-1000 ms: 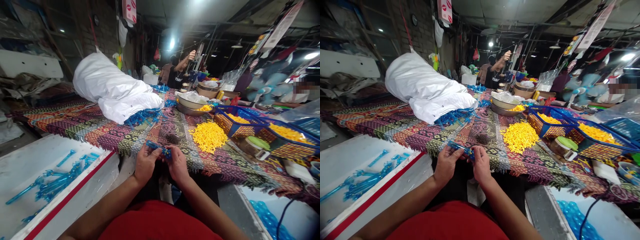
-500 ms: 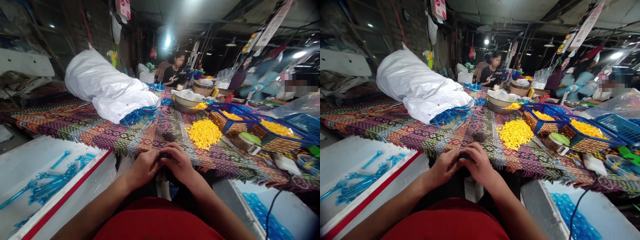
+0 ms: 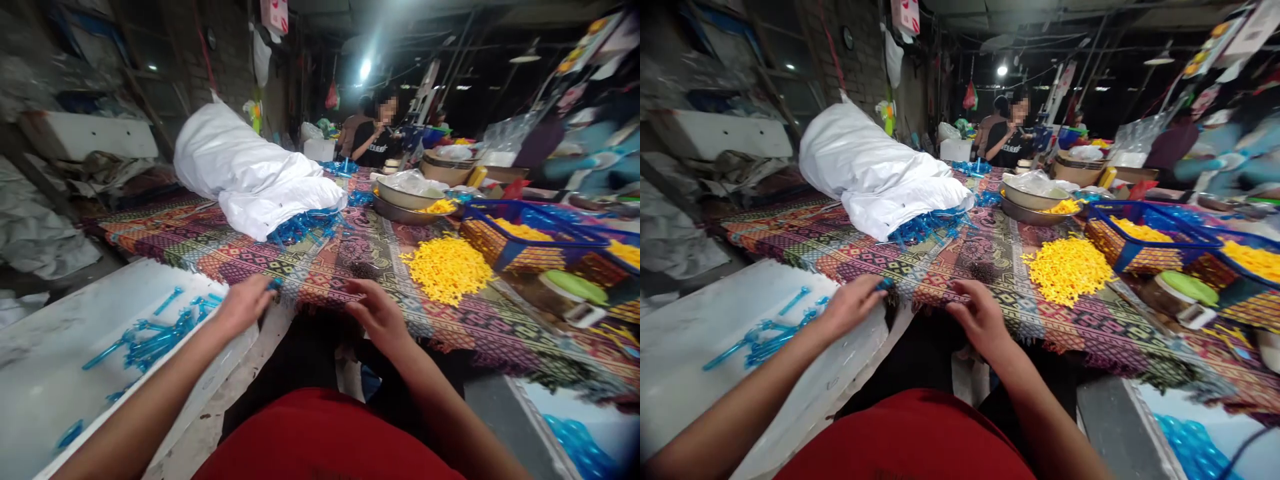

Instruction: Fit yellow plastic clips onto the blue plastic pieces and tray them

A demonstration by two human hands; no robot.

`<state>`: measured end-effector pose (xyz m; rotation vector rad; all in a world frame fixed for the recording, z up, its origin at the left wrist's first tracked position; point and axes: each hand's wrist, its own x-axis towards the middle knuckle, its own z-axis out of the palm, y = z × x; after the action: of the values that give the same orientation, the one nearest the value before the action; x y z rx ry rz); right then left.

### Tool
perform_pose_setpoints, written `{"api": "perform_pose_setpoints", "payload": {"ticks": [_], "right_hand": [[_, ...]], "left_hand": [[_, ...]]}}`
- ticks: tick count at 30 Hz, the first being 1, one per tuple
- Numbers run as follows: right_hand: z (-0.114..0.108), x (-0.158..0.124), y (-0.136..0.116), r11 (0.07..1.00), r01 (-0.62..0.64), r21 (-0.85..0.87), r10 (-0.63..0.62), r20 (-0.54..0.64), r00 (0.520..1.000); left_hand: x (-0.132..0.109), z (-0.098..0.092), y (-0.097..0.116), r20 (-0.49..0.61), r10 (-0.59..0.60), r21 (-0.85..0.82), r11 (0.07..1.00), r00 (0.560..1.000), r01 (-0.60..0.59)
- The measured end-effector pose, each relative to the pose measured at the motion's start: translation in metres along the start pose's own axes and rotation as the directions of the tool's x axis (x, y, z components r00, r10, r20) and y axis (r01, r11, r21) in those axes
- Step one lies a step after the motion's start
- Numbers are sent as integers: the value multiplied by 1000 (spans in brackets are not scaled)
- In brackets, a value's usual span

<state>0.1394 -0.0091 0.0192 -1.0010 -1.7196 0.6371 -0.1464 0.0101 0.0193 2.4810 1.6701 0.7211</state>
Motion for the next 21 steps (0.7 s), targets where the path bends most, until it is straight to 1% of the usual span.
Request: {"api": "perform_pose_setpoints", "payload": {"ticks": [1,2,3,4,5,6,7,8,9,10,13,14,15,16,17,18,19,21], "right_hand": [[-7,0,8,996,-85,29,87,-47,995],[-14,0,17,986,-162,41,165,-88,982],[-21,0,25,975,-219,43,223,-126,967],[-27,0,32,963,-265,46,269,-156,950],[-33,1,39,953,-300,47,303,-174,937],[-36,1,44,944,-326,51,330,-184,926],[-39,2,47,938,-343,52,347,-191,918],[-40,4,50,933,-355,51,358,-195,913],[-40,6,52,930,-363,51,366,-197,910],[-39,8,54,929,-368,46,369,-199,908],[-32,16,59,927,-375,18,372,-190,909],[-29,19,61,923,-384,10,379,-185,907],[-27,20,62,919,-395,-1,388,-176,904],[-24,21,63,913,-409,-12,401,-165,901],[-23,21,64,906,-423,-24,415,-150,897],[-22,21,65,901,-432,-34,424,-133,896],[-22,20,65,898,-438,-39,431,-114,895],[-24,19,66,890,-454,-35,450,-84,889]], "left_hand": [[-4,-8,-26,1,-145,124,982,989,144],[-10,-16,-51,29,-302,259,923,953,285],[-17,-24,-73,80,-443,378,842,893,384],[-24,-30,-91,100,-512,418,800,853,431],[-31,-35,-104,111,-561,442,767,820,465],[-35,-38,-113,124,-601,462,739,790,490],[-38,-40,-117,129,-619,466,728,775,504],[-37,-41,-118,131,-626,467,723,769,509],[-32,-41,-115,130,-618,462,730,775,504],[-25,-40,-108,126,-596,450,747,793,490],[12,-33,-75,106,-456,363,845,883,393],[27,-29,-62,93,-381,316,887,920,336],[42,-23,-50,61,-266,234,941,962,245],[56,-18,-39,56,-193,188,966,980,180],[70,-11,-30,68,-181,186,969,981,165],[83,-4,-24,66,-199,196,963,978,183],[95,2,-22,57,-228,209,955,972,212],[115,12,-25,37,-309,239,926,950,292]]}}
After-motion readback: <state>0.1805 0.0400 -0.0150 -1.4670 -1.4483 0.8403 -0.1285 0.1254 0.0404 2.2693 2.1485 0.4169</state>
